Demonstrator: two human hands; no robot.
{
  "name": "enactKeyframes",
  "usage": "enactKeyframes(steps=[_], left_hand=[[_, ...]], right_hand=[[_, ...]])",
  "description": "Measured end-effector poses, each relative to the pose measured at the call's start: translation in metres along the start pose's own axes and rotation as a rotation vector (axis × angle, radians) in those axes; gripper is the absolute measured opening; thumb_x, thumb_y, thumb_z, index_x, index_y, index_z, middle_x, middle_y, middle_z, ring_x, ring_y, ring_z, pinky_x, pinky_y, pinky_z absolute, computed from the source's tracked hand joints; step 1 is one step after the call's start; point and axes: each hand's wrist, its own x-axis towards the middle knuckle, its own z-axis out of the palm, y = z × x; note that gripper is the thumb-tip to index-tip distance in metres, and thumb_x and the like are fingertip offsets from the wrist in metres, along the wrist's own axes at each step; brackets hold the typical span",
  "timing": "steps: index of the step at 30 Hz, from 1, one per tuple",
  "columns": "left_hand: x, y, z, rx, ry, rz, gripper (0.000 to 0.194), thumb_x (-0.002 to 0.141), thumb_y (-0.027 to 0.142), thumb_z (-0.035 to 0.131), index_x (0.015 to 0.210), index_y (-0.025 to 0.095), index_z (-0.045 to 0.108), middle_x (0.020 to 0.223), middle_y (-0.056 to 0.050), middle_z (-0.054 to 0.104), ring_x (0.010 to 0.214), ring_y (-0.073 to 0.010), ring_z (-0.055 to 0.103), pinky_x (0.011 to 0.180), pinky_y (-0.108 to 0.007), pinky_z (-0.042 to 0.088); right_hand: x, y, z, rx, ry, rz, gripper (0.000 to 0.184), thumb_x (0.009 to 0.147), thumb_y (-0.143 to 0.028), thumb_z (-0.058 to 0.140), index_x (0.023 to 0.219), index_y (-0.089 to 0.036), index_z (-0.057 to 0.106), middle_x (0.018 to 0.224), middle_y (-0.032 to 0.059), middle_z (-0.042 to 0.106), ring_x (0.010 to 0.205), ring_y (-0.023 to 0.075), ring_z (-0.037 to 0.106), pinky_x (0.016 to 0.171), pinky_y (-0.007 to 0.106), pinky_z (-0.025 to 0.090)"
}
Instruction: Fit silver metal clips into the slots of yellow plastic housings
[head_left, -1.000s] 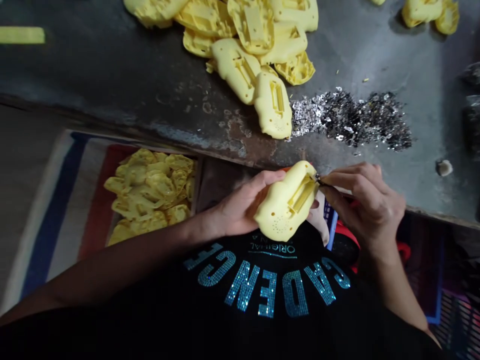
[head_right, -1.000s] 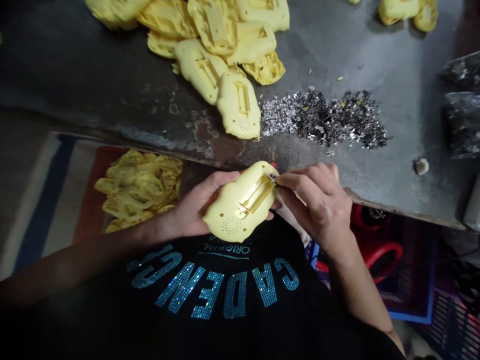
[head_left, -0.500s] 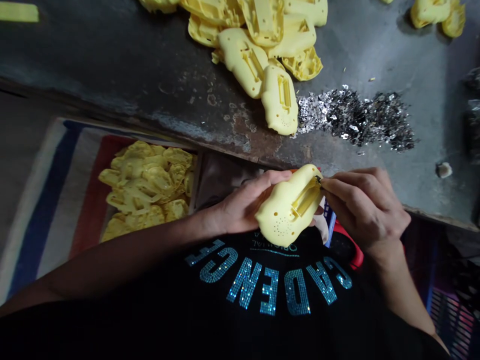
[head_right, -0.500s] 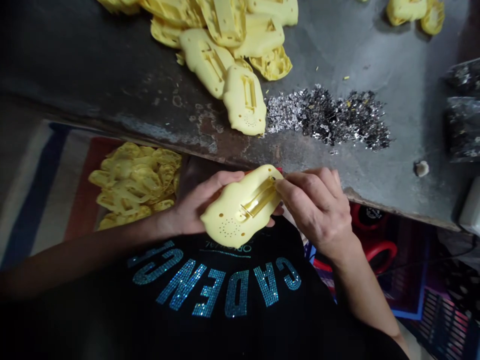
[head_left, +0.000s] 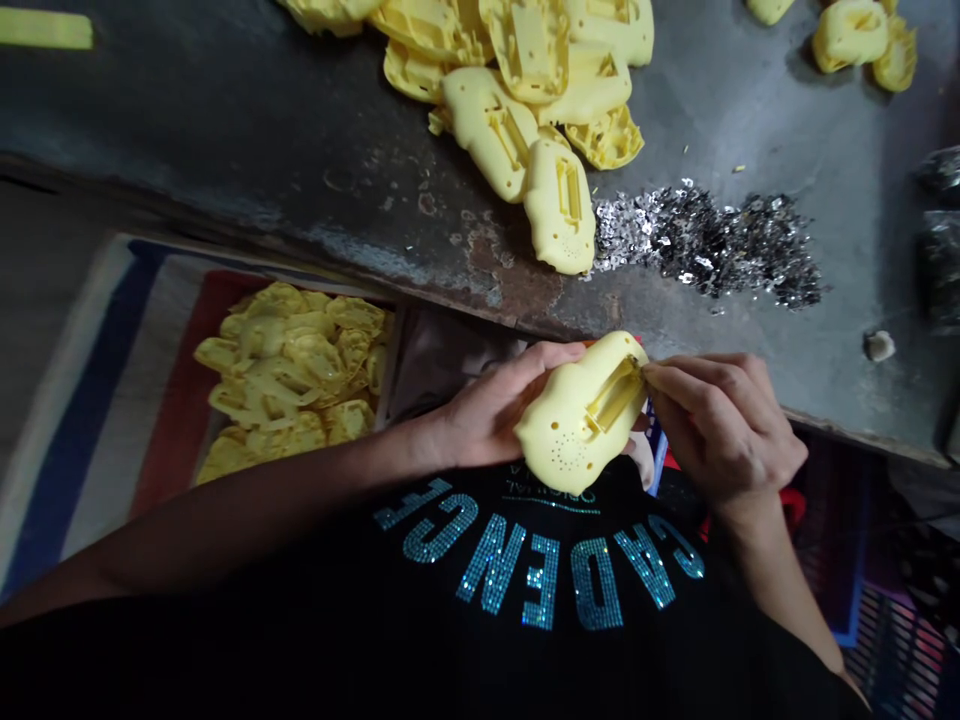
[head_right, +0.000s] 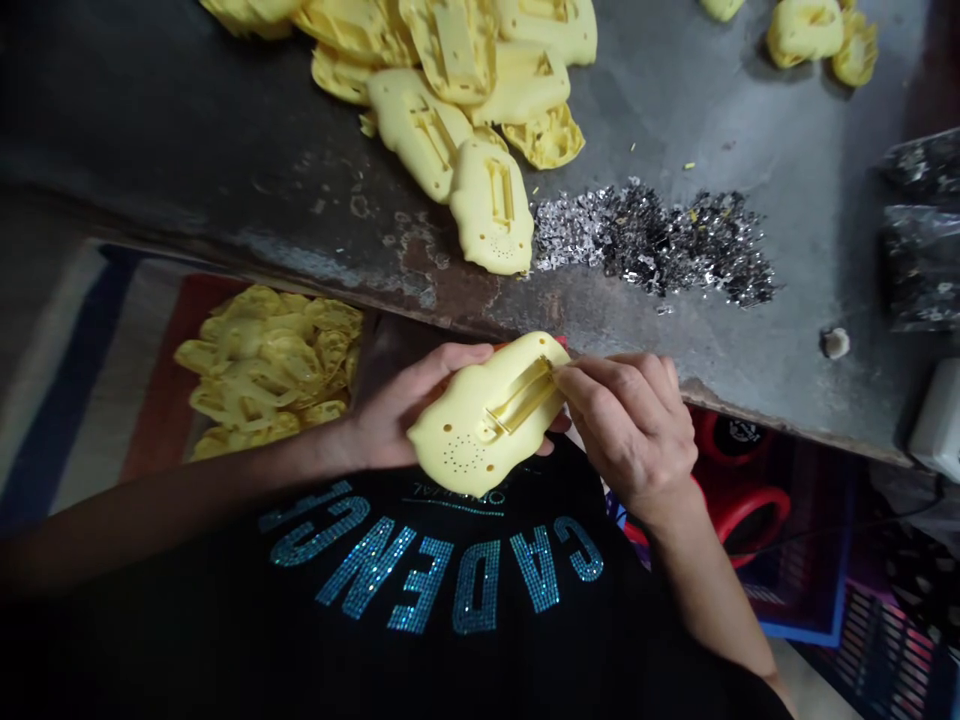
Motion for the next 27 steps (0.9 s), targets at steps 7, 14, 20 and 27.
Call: enactKeyframes(steps=[7,14,20,27], left_hand=[[-0.002,0.000,0.002,-0.021,0.021,-0.008,0.070,0.094,0.059,0.078,0.149,0.015,0.073,0.120,-0.014,0.089,0.111,-0.0293,0.083,0.093,-0.034,0.063],[-0.004,-0.001,0.006,-0.012,0.015,0.097,0.072,0.093,0.051,0.084,0.156,0.020,0.070,0.132,-0.013,0.086,0.111,-0.0293,0.082,0.097,-0.038,0.065],[-0.021,-0.009,0.002,0.311,0.097,0.229,0.058,0.104,0.046,0.084,0.159,0.033,0.073,0.113,-0.003,0.085,0.084,-0.0158,0.072,0.070,-0.022,0.050],[-0.038,0.004,0.009,0.806,0.109,0.419,0.054,0.108,0.063,0.073,0.143,0.023,0.085,0.092,-0.005,0.078,0.088,-0.0244,0.068,0.077,-0.031,0.052]], right_hand=[[-0.011,0.000,0.002,-0.034,0.041,0.036,0.054,0.100,-0.008,0.082,0.146,-0.036,0.075,0.117,0.0035,0.090,0.092,0.0261,0.083,0.080,0.044,0.063],[-0.002,0.000,-0.003,0.233,-0.029,0.218,0.037,0.102,-0.015,0.083,0.135,-0.032,0.079,0.123,0.0055,0.086,0.104,0.0245,0.081,0.088,0.041,0.065],[0.021,0.008,-0.012,0.512,-0.270,0.381,0.021,0.101,-0.025,0.085,0.121,-0.026,0.076,0.108,0.0023,0.082,0.087,0.0184,0.079,0.080,0.033,0.066],[0.008,-0.001,0.005,0.398,-0.049,0.325,0.020,0.097,-0.019,0.080,0.114,-0.027,0.072,0.095,-0.0011,0.079,0.080,0.0165,0.076,0.075,0.030,0.064]])
